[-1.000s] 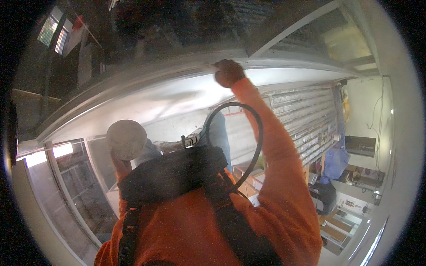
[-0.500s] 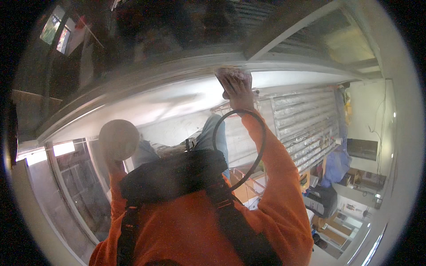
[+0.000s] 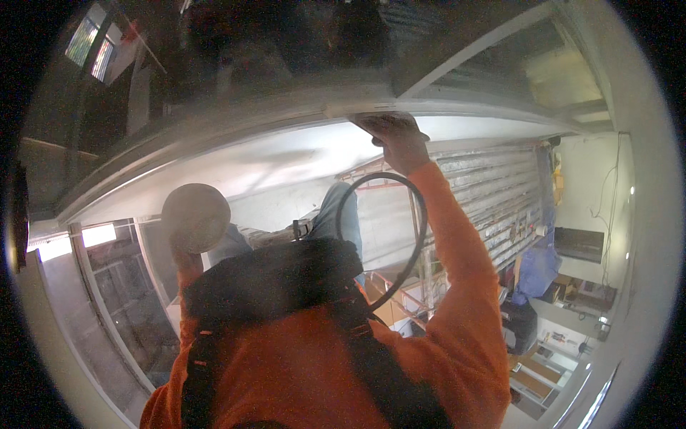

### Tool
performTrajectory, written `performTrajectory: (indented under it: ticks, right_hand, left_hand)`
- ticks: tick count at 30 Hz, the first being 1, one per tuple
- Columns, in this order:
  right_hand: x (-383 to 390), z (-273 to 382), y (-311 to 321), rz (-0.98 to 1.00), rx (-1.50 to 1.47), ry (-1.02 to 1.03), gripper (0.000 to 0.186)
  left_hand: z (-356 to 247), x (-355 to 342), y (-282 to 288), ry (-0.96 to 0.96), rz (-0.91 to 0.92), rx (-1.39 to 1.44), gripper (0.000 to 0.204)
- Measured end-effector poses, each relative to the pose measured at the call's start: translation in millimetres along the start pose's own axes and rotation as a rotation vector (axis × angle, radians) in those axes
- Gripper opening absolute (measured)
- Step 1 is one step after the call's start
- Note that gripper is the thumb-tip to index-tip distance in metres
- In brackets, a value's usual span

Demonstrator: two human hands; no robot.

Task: The person applies compound along the upper frame using a scraper, scoops compound from a bowl onto the scraper, and smooths the compound across the frame.

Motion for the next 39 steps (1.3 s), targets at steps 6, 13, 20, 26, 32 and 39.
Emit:
performTrajectory:
  ticks: [6,13,20,26,32,39]
  right_hand:
    - [2.0,17.6,9.7,-0.319,0.061,0.117,0.064]
    - [-15.2,37.6,-46.2,-0.308,0.144,0.057,0.064]
    - [-27.0,114.0,-55.3,0.049,-0.156,0.049,0.052]
    - [10.9,83.8,-13.0,-0.17,0.011,0.061,0.063]
    - [5.1,-6.4,-67.0,-0.303,0.292,0.042,0.072]
    - [-2.4,-20.6,-69.5,-0.171,0.192,0.057,0.065]
  left_hand:
    - [-10.8,1.7,2.5,0.055,-0.128,0.001,0.056]
    - [-19.2,6.8,10.0,0.015,-0.185,-0.038,0.056]
    - [-4.8,8.8,11.5,0.093,-0.179,-0.026,0.058]
    - [-16.0,3.6,0.4,0.003,-0.075,-0.024,0.057]
    - [-0.4,-8.2,26.9,0.06,-0.082,-0.043,0.056]
    - [-15.7,9.7,-10.7,-0.046,-0.016,-0.093,0.057]
Point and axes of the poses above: each hand's wrist, its own x-axis away from the middle knuckle, its own y-axis out of the back of the hand, z = x × y, the point moved 8 cm from there along -x, towards the middle knuckle, and after that the axes turned 10 degrees about -y, right-handed, at the moved point
